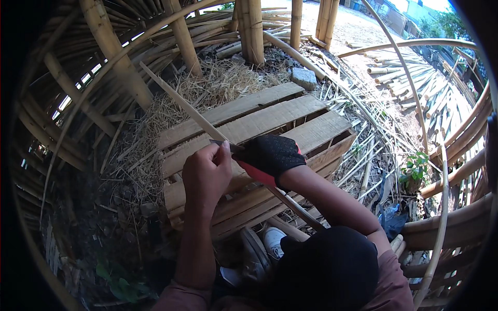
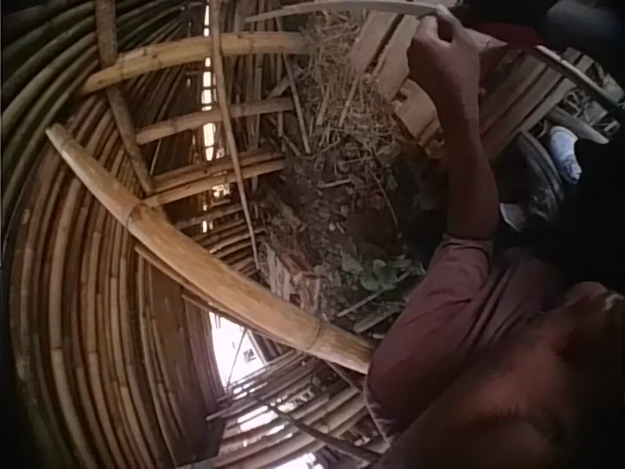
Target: The person is using a knife to shave and trim a thin strip of bamboo.
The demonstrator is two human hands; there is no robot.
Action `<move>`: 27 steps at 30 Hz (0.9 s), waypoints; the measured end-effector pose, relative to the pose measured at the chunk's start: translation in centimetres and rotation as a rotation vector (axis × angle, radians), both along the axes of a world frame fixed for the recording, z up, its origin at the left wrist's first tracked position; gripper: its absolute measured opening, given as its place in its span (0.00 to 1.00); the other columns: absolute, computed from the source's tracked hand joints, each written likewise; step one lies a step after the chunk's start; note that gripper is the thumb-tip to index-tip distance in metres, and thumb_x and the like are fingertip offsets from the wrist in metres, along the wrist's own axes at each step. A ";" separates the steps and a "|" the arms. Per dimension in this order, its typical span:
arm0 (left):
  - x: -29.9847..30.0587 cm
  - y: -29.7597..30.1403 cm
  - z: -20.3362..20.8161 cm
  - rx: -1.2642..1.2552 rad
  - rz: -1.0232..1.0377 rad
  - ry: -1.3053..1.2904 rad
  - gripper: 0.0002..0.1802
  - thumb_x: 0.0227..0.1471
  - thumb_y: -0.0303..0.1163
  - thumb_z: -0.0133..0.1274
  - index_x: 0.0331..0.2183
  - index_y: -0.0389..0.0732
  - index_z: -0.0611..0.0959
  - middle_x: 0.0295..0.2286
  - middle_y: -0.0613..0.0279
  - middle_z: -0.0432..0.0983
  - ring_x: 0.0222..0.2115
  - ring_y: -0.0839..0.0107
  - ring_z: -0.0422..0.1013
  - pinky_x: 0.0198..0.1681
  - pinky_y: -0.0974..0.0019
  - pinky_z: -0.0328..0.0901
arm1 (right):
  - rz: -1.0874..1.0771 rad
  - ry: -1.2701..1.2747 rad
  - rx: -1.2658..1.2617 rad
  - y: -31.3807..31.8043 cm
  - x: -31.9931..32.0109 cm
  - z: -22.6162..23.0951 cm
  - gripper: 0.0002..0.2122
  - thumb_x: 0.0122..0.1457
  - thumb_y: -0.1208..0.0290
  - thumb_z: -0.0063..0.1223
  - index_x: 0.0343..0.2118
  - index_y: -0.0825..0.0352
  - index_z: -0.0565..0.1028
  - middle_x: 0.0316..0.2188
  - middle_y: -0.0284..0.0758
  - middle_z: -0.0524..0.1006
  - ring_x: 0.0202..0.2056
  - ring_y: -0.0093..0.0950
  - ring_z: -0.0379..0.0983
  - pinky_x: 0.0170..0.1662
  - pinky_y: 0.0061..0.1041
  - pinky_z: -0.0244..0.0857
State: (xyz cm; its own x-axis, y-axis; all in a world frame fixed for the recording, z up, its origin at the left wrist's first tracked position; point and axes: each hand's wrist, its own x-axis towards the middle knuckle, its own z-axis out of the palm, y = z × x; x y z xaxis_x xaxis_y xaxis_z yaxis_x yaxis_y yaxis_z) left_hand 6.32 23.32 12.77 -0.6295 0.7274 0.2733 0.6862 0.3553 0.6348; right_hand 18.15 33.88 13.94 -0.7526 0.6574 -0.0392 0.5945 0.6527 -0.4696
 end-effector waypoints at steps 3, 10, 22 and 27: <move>1.0 -0.2 -0.8 -0.021 -0.054 -0.039 0.22 0.59 0.41 0.52 0.20 0.36 0.77 0.16 0.49 0.73 0.20 0.49 0.73 0.25 0.55 0.64 | 0.010 0.033 0.065 0.0 -0.5 -1.0 0.15 0.58 0.56 0.52 0.30 0.64 0.83 0.28 0.46 0.81 0.33 0.45 0.80 0.37 0.42 0.73; 1.9 -1.3 -3.6 0.036 -0.023 -0.030 0.23 0.62 0.40 0.50 0.22 0.32 0.77 0.15 0.45 0.69 0.14 0.59 0.65 0.23 0.57 0.59 | 0.020 0.255 0.257 -0.5 -1.4 -4.4 0.13 0.52 0.59 0.57 0.25 0.64 0.81 0.23 0.44 0.80 0.29 0.44 0.80 0.31 0.41 0.72; 2.4 -1.8 -5.4 -0.005 -0.013 -0.017 0.24 0.62 0.39 0.47 0.19 0.31 0.74 0.16 0.40 0.66 0.17 0.43 0.65 0.23 0.52 0.59 | 0.031 0.224 0.125 0.3 -1.6 -5.7 0.18 0.54 0.48 0.57 0.32 0.61 0.81 0.26 0.43 0.81 0.33 0.43 0.80 0.36 0.38 0.72; 2.5 -2.0 -5.6 -0.026 -0.040 -0.071 0.24 0.62 0.38 0.46 0.19 0.31 0.73 0.16 0.39 0.66 0.18 0.40 0.64 0.23 0.51 0.59 | -0.007 0.391 0.097 0.5 -1.5 -7.1 0.20 0.54 0.45 0.56 0.33 0.58 0.82 0.28 0.40 0.81 0.33 0.43 0.80 0.35 0.38 0.72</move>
State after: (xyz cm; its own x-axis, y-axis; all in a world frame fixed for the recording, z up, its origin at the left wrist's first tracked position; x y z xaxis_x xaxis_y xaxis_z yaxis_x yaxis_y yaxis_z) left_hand 8.83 21.28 7.17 -0.6168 0.7588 0.2093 0.6535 0.3455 0.6734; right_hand 16.69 34.38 6.79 -0.6936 0.6494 0.3117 0.3878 0.7013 -0.5982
